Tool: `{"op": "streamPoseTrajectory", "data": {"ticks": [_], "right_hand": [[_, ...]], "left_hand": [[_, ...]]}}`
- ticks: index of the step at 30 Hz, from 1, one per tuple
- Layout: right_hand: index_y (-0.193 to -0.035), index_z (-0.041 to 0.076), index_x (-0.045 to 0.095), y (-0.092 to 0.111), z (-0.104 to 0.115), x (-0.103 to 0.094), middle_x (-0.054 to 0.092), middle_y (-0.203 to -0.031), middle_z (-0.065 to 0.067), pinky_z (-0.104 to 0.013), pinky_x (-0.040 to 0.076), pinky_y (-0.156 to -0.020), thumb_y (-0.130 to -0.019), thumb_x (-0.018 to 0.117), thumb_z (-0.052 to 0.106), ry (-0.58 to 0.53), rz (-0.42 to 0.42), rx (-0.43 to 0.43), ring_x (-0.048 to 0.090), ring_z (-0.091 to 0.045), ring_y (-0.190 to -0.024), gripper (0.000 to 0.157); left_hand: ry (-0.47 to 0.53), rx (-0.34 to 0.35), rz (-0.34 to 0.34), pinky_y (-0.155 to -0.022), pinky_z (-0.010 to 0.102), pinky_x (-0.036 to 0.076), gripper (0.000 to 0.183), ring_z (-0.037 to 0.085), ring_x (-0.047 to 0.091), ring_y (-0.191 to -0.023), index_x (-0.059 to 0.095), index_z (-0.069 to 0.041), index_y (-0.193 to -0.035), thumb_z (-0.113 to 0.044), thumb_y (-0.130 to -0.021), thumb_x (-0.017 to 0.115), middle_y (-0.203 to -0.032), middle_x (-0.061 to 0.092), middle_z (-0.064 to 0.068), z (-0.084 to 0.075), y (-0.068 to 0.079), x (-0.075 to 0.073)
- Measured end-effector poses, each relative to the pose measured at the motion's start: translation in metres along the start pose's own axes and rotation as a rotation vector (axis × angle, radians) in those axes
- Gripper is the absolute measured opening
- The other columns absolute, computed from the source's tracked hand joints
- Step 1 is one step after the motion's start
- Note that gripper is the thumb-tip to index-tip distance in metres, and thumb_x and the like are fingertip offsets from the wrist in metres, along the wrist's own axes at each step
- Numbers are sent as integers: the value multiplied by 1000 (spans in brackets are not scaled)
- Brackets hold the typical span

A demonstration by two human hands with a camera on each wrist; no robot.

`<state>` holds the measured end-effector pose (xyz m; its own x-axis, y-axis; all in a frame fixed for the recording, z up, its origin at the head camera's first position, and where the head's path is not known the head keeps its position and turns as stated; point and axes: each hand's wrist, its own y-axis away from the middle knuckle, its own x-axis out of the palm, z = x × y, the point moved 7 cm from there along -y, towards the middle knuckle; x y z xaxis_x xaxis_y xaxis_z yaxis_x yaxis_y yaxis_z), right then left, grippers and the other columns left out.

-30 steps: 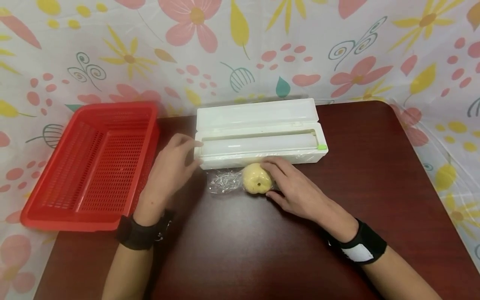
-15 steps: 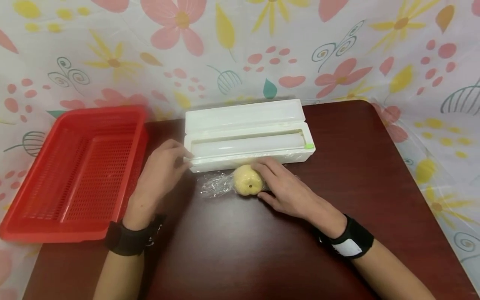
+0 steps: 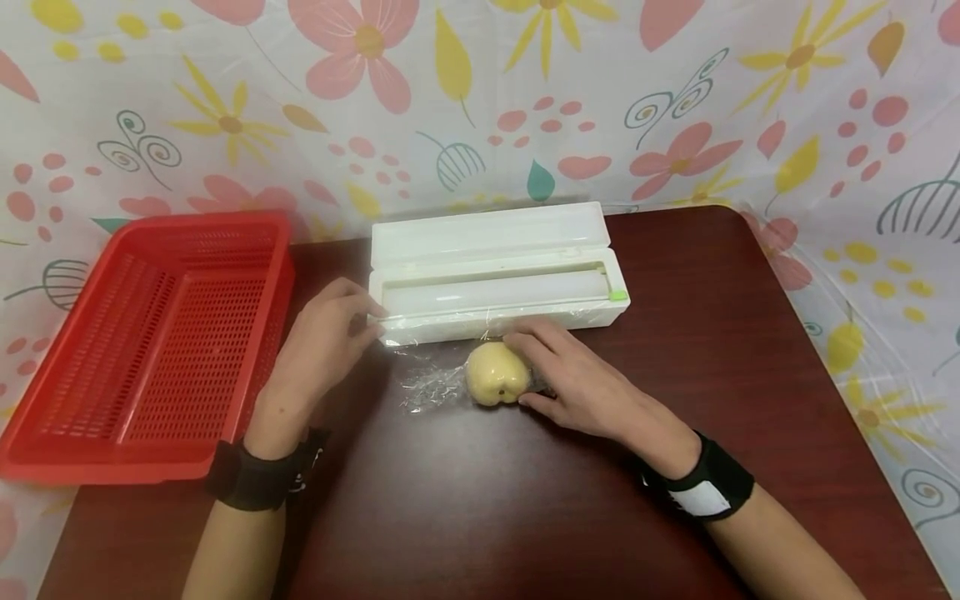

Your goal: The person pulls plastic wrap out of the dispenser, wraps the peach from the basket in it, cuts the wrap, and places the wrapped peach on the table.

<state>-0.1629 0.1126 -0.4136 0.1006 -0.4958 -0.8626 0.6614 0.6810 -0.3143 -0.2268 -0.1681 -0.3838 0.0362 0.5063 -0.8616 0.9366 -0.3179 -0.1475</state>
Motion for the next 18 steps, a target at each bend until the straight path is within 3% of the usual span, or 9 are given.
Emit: {"op": "streamPoseTrajectory", "data": {"ticks": [18], "right_hand": [[-138, 4, 58, 1, 0, 4, 55, -137, -9, -40, 47, -110, -82, 93, 21, 3, 25, -16, 53, -23, -128, 68]], "left_hand": [[-3, -9, 9, -87, 46, 57, 18, 29, 65, -98, 80, -6, -108, -2, -90, 82, -108, 63, 10, 0, 0, 0]]}}
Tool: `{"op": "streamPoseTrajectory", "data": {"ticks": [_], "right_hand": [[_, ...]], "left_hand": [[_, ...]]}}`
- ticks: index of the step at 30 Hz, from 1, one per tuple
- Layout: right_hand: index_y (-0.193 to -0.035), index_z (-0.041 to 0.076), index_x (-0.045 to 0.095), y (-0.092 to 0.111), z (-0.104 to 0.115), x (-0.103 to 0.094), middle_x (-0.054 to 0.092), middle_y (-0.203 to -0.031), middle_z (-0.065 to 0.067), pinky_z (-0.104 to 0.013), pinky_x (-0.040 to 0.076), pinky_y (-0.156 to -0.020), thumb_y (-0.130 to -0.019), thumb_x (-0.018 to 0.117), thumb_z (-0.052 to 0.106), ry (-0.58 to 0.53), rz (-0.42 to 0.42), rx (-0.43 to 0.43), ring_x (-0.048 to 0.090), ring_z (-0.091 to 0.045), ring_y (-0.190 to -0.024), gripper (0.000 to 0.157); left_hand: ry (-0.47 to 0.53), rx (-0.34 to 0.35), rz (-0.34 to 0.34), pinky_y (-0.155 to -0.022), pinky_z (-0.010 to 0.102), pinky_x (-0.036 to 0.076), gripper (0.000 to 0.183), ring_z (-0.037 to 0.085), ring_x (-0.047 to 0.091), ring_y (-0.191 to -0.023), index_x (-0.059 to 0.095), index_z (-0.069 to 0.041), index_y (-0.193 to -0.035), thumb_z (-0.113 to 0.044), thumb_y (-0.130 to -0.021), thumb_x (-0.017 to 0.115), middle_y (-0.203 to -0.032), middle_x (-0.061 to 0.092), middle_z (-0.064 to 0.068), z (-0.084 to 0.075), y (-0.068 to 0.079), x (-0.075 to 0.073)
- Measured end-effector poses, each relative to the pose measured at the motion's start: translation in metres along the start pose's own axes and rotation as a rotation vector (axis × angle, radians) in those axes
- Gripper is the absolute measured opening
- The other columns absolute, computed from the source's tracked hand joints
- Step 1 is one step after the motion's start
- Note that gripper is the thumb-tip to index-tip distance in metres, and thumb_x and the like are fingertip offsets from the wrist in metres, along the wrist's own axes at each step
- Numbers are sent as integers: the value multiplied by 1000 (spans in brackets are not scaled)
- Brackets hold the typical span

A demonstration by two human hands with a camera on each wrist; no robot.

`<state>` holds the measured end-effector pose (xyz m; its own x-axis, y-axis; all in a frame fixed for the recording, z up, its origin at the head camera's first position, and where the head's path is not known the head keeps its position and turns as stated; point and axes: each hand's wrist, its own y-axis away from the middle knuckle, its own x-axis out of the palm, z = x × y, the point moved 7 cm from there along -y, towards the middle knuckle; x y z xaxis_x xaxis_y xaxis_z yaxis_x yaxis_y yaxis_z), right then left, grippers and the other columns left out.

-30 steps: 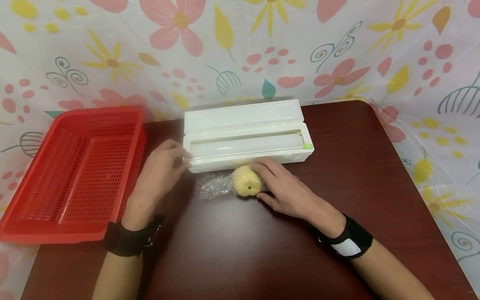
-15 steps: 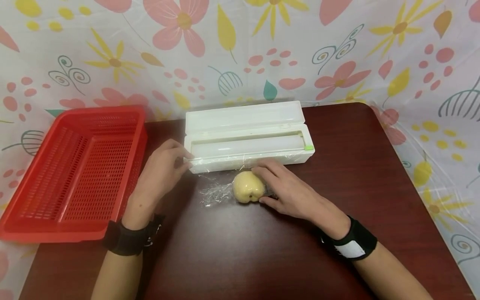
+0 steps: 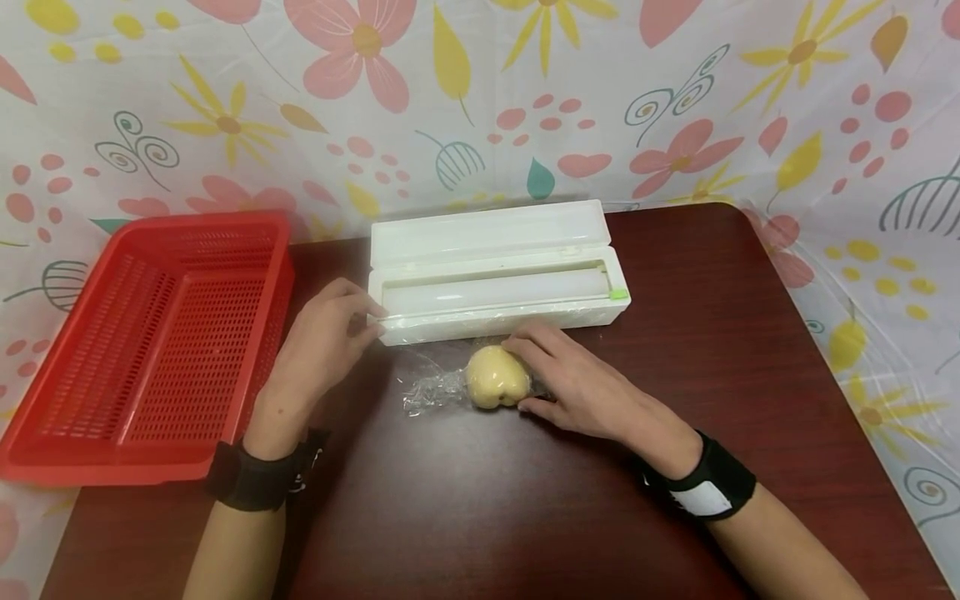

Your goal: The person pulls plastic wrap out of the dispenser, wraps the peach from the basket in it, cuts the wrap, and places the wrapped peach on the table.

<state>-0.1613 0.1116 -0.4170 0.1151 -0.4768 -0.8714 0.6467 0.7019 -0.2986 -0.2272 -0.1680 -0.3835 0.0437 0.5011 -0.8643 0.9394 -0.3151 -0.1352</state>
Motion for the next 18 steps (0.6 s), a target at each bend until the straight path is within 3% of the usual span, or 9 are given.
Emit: {"op": "streamPoseTrajectory", "data": {"ticks": [18], "right_hand": [[-142, 4, 57, 1, 2, 1, 55, -139, -8, -40, 47, -112, -81, 96, 28, -31, 25, -2, 54, -21, -130, 76]], "left_hand": [[18, -16, 20, -87, 47, 57, 19, 29, 65, -97, 80, -7, -110, -2, -91, 81, -106, 63, 11, 2, 0, 0]]}}
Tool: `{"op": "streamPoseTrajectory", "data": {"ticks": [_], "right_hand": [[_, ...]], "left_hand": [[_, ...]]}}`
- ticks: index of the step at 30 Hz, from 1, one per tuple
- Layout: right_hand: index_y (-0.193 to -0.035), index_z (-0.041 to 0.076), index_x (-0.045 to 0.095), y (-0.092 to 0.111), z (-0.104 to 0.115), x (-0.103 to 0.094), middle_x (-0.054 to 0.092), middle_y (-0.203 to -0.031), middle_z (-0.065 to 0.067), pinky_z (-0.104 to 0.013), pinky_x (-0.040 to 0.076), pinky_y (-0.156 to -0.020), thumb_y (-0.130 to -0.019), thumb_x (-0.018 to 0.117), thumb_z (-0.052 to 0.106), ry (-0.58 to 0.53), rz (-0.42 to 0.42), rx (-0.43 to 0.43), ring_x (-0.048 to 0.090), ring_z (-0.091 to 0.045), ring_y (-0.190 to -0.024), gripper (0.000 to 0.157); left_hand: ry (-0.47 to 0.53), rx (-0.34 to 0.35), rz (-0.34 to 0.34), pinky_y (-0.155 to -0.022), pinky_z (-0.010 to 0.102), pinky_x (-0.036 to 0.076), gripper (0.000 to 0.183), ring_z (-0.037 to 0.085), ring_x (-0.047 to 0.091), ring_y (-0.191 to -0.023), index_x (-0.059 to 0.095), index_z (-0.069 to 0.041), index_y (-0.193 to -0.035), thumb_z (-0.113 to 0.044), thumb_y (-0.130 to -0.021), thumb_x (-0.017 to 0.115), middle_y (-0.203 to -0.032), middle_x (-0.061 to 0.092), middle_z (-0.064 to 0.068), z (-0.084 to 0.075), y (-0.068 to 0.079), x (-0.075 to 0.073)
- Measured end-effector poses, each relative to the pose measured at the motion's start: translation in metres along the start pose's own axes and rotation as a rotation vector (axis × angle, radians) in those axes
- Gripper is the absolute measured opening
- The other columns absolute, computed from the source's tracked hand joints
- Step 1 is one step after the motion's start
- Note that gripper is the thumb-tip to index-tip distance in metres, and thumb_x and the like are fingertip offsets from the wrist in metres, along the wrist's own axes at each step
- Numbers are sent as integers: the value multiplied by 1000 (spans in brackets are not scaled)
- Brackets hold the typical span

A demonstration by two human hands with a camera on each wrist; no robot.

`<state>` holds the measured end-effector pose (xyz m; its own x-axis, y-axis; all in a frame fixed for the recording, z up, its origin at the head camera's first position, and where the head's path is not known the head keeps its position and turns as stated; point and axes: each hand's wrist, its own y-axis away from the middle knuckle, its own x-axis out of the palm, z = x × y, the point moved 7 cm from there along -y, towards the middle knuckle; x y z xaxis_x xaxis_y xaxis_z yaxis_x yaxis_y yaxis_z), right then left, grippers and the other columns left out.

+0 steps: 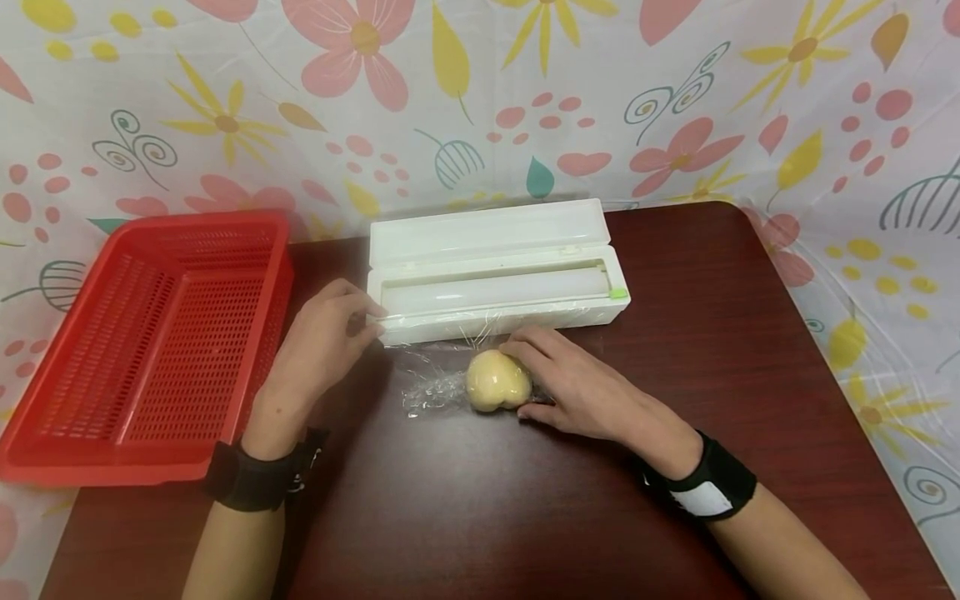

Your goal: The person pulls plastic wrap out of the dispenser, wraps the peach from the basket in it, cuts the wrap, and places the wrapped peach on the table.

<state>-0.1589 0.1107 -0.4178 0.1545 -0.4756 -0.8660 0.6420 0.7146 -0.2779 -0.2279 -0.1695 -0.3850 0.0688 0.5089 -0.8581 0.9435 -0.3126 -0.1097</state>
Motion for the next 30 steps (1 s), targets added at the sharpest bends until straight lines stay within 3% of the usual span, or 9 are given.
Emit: {"op": "streamPoseTrajectory", "data": {"ticks": [5, 10, 15, 21, 26, 30], "right_hand": [[-144, 6, 57, 1, -4, -9, 55, -143, -7, -43, 46, -113, -81, 95, 36, -19, -7, 37, 53, -22, -135, 80], [-144, 4, 57, 5, -18, -34, 58, -140, -8, -43, 50, -109, -86, 90, 38, 44, -56, 102, 57, -23, -130, 75], [-139, 0, 61, 15, -34, -69, 62, -134, -12, -46, 50, -106, -88, 89, 26, 92, -181, 164, 60, -27, -125, 64], [-126, 0, 67, 27, -50, -102, 65, -125, -13, -43, 49, -93, -88, 83, 3, 151, -304, 251, 61, -29, -114, 41], [-115, 0, 73, 33, -62, -110, 67, -115, -12, -40, 46, -86, -86, 85, 2, 178, -362, 298, 61, -29, -104, 32], [-114, 4, 76, 33, -72, -101, 65, -110, -11, -37, 43, -77, -87, 86, 5, 190, -340, 345, 56, -25, -92, 29]], "left_hand": [[5, -3, 0, -87, 46, 58, 19, 29, 66, -97, 79, -8, -109, -2, -91, 81, -106, 63, 10, 1, 0, 0], [5, 1, 3, -87, 46, 57, 19, 30, 66, -98, 79, -7, -109, -2, -91, 82, -106, 64, 11, 1, 0, 1], [2, 3, 10, -88, 47, 57, 20, 32, 66, -99, 79, -7, -110, -2, -91, 81, -106, 64, 11, 0, 0, 1], [-2, 7, 5, -87, 47, 57, 20, 30, 65, -98, 79, -7, -110, -2, -91, 81, -104, 64, 10, 0, 0, 0], [-10, 30, -11, -86, 45, 57, 18, 28, 65, -96, 79, -6, -108, -2, -91, 81, -102, 65, 10, 0, -1, 0], [-11, 25, -4, -85, 46, 57, 18, 28, 65, -96, 79, -6, -109, -3, -91, 81, -101, 65, 10, 0, -1, 0]]}}
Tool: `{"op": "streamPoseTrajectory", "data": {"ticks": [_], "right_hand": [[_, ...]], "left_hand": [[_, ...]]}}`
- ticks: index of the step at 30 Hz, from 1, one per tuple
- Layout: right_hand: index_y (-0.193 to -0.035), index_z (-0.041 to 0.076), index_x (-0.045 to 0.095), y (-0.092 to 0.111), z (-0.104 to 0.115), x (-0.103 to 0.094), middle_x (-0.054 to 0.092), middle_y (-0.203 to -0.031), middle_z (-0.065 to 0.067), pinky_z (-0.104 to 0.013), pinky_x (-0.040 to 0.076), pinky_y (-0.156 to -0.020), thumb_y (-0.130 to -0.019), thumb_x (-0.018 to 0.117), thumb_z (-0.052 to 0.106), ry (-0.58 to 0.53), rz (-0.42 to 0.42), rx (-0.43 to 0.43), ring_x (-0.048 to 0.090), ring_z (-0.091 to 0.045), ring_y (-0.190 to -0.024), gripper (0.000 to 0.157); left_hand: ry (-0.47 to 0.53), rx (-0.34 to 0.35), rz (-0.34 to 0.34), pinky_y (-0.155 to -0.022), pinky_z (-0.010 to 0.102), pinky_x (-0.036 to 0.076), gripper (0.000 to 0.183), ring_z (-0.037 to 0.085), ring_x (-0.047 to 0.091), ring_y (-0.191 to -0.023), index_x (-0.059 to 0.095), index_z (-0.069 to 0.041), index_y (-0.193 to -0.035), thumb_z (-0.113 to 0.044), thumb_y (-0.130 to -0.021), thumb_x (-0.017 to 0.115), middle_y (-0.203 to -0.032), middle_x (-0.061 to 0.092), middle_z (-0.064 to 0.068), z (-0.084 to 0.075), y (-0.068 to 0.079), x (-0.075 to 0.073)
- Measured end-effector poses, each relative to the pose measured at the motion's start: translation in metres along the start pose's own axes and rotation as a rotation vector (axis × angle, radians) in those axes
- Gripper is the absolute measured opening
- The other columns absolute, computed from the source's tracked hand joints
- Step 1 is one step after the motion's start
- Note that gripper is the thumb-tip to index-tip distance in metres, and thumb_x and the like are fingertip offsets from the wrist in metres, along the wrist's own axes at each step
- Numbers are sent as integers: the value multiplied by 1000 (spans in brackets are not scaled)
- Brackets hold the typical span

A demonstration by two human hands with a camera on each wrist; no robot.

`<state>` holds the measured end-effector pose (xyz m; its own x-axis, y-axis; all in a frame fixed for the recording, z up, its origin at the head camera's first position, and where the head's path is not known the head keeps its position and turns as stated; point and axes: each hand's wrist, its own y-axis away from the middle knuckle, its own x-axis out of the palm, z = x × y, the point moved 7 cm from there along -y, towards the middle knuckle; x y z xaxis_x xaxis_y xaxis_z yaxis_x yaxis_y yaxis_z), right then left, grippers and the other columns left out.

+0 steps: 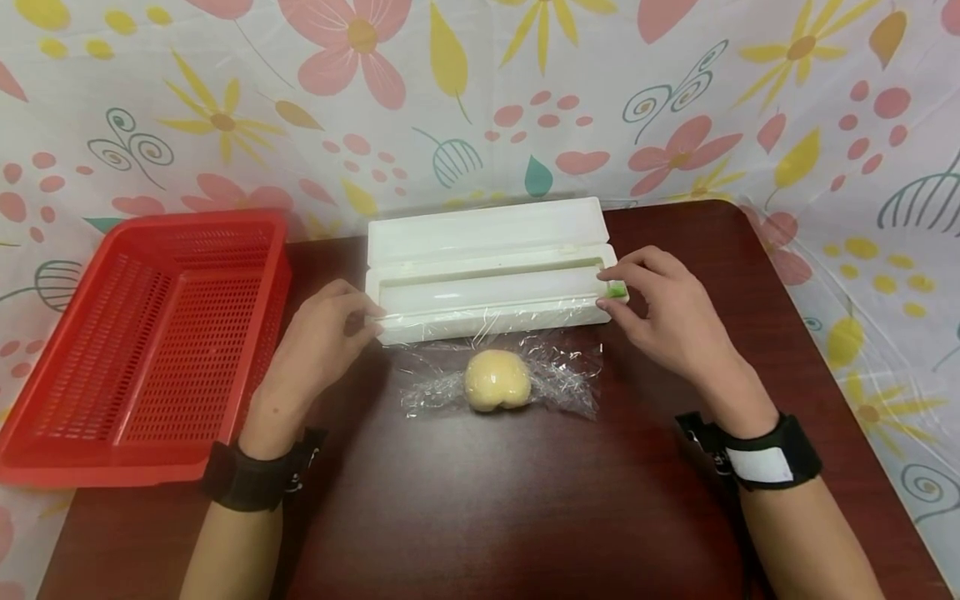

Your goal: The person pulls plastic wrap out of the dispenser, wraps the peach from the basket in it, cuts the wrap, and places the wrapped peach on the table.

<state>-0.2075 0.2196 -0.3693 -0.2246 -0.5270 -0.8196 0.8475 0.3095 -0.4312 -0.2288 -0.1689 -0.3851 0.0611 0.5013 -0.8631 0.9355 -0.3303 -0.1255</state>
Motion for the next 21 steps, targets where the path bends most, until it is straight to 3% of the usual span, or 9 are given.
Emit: {"op": "streamPoseTrajectory", "data": {"ticks": [5, 12, 21], "right_hand": [[-110, 7, 80, 0, -6, 13, 62, -107, -10, -37, 44, -72, -88, 84, 3, 20, 36, 8, 53, -21, -84, 23], [-103, 6, 82, -1, -12, 16, 64, -101, -6, -28, 41, -70, -86, 85, -1, 0, 22, -8, 56, -21, -83, 18], [-102, 3, 79, -2, -12, 23, 65, -104, -9, -43, 53, -76, -88, 82, -4, 5, 69, 14, 62, -26, -95, 16]], "left_hand": [[1, -10, 14, -86, 46, 56, 19, 28, 64, -97, 79, -7, -110, -3, -92, 81, -101, 65, 10, 0, 0, 0], [-5, 1, 4, -85, 45, 56, 18, 29, 64, -95, 79, -6, -109, -2, -91, 81, -100, 66, 10, 0, -2, 0], [-11, -4, 13, -86, 46, 57, 18, 30, 65, -96, 78, -5, -109, -2, -91, 81, -100, 66, 11, 2, -2, 0]]}}
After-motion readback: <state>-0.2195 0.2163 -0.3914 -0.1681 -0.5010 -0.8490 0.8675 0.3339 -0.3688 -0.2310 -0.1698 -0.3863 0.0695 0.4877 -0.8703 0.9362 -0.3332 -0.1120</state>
